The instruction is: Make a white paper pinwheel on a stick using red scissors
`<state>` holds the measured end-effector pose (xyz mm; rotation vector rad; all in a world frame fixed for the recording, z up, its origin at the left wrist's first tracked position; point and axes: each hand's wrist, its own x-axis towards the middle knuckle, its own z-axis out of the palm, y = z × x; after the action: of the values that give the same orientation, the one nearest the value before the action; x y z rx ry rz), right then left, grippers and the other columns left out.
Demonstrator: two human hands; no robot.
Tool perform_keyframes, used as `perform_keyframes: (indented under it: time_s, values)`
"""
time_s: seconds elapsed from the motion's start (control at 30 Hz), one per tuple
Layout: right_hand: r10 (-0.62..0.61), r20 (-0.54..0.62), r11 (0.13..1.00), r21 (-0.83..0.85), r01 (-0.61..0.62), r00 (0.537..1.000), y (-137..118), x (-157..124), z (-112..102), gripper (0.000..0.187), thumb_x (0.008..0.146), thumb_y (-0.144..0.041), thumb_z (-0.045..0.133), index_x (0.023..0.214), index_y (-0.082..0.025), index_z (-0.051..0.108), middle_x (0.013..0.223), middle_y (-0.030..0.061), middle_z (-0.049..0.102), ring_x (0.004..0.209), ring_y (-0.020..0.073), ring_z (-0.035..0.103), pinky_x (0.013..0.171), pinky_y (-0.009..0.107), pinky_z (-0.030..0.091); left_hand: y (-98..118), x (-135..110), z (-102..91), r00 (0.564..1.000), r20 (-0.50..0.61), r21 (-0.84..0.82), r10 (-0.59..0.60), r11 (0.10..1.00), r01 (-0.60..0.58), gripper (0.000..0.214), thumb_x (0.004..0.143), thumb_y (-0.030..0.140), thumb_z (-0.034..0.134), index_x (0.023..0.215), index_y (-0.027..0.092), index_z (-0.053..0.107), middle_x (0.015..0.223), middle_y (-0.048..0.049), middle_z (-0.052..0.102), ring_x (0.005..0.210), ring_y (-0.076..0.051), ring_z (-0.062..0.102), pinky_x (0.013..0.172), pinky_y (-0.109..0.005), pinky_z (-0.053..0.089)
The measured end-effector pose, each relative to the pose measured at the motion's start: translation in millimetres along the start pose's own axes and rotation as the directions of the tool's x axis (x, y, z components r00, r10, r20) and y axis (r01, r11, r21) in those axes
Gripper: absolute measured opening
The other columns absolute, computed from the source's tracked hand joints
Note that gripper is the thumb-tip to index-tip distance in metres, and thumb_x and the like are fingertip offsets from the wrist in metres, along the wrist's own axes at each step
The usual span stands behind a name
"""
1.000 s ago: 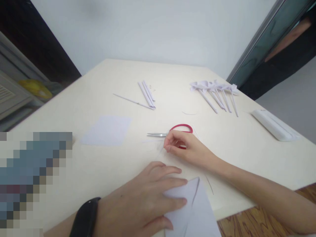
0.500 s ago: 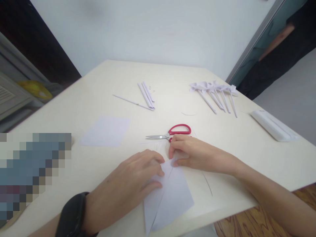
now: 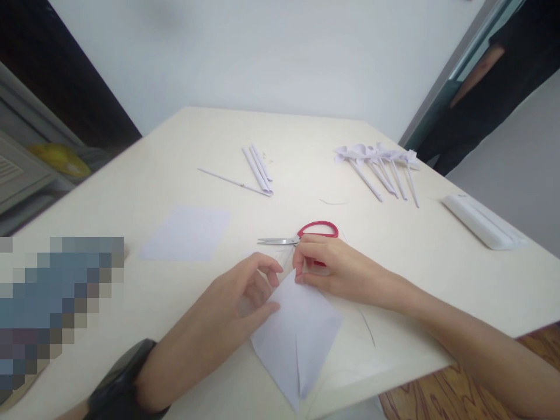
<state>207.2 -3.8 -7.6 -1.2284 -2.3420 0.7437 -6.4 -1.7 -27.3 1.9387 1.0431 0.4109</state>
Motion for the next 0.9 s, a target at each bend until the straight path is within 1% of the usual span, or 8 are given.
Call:
perform_keyframes:
  time_s: [0.07, 0.2, 0.3, 0.4, 0.53, 0.73, 0.9]
  values:
    - [-0.007, -0.009, 1.0, 0.027, 0.008, 1.0, -3.4, 0.1, 0.8, 0.007, 0.08, -0.011, 0.056, 0.084, -0.017, 0.055, 0.08, -0.0018, 0.055, 0.073, 0.0102, 0.05, 0.061, 0.021, 0.037, 2.4, -0.7, -2.0, 1.0, 0.004, -0.021, 0.006, 1.0, -0.006, 0.024, 0.081, 0.017, 0.052, 0.102, 0.028, 0.045, 0.088, 0.0035, 0.057, 0.076, -0.013, 0.056, 0.07, -0.027, 0.047]
    - [-0.001, -0.041, 0.994, 0.107, 0.006, 0.999, -9.0, -0.5, 0.9, 0.007, 0.082, -0.014, 0.053, 0.087, -0.018, 0.056, 0.084, -0.0013, 0.056, 0.075, 0.0105, 0.052, 0.066, 0.023, 0.04, 10.6, -0.8, -6.1, 1.0, 0.01, -0.011, 0.021, 1.0, -0.02, 0.012, 0.085, 0.021, 0.047, 0.095, 0.026, 0.05, 0.09, 0.0027, 0.06, 0.079, -0.014, 0.057, 0.073, -0.027, 0.047]
    - [0.008, -0.078, 0.984, 0.176, 0.006, 0.997, -11.5, -0.4, 0.6, 0.004, 0.083, -0.015, 0.052, 0.085, -0.018, 0.055, 0.085, -0.0014, 0.057, 0.078, 0.0103, 0.053, 0.069, 0.023, 0.042, 17.0, -0.7, -8.6, 1.0, 0.009, 0.0, 0.0, 1.0, 0.0, 0.01, 0.084, 0.019, 0.047, 0.092, 0.023, 0.052, 0.088, 0.0014, 0.062, 0.079, -0.015, 0.058, 0.074, -0.028, 0.047]
    - [0.011, -0.1, 0.979, 0.201, 0.009, 0.995, -13.2, 0.3, 2.7, 0.004, 0.083, -0.014, 0.053, 0.083, -0.017, 0.055, 0.085, -0.0011, 0.057, 0.078, 0.0103, 0.053, 0.069, 0.023, 0.042, 22.3, -1.9, -10.1, 1.0, 0.008, 0.001, -0.007, 1.0, 0.007, 0.009, 0.081, 0.016, 0.049, 0.089, 0.021, 0.053, 0.087, 0.0002, 0.063, 0.081, -0.016, 0.059, 0.076, -0.029, 0.047]
    - [-0.042, -0.138, 0.987, 0.148, 0.062, 0.99, -15.4, 0.8, 8.9, 0.005, 0.082, -0.012, 0.054, 0.083, -0.017, 0.054, 0.082, -0.0007, 0.056, 0.076, 0.0114, 0.052, 0.068, 0.024, 0.041, 28.1, -2.7, -10.8, 1.0, 0.012, -0.025, 0.0, 1.0, 0.001, 0.009, 0.083, 0.017, 0.047, 0.086, 0.02, 0.055, 0.084, -0.0004, 0.064, 0.078, -0.016, 0.059, 0.073, -0.028, 0.048]
    - [-0.123, -0.188, 0.989, 0.054, 0.136, 0.974, -20.6, -2.7, 15.9, 0.008, 0.082, -0.011, 0.051, 0.086, -0.018, 0.051, 0.086, 0.002, 0.054, 0.081, 0.0144, 0.05, 0.072, 0.027, 0.042, 28.3, -0.8, -10.1, 0.999, -0.015, -0.094, -0.033, 0.995, 0.032, 0.014, 0.086, 0.025, 0.045, 0.082, 0.019, 0.057, 0.08, -0.0012, 0.063, 0.076, -0.017, 0.06, 0.066, -0.025, 0.047]
    - [-0.209, -0.19, 0.978, -0.02, 0.209, 0.959, -22.7, -5.5, 19.6, 0.015, 0.081, -0.007, 0.048, 0.092, -0.015, 0.052, 0.091, 0.0054, 0.055, 0.086, 0.0158, 0.05, 0.076, 0.028, 0.042, 26.9, -1.3, -9.6, 0.999, -0.045, -0.093, 0.003, 0.996, -0.007, 0.015, 0.086, 0.024, 0.047, 0.077, 0.019, 0.057, 0.074, 0.0005, 0.063, 0.072, -0.015, 0.059, 0.065, -0.023, 0.045]
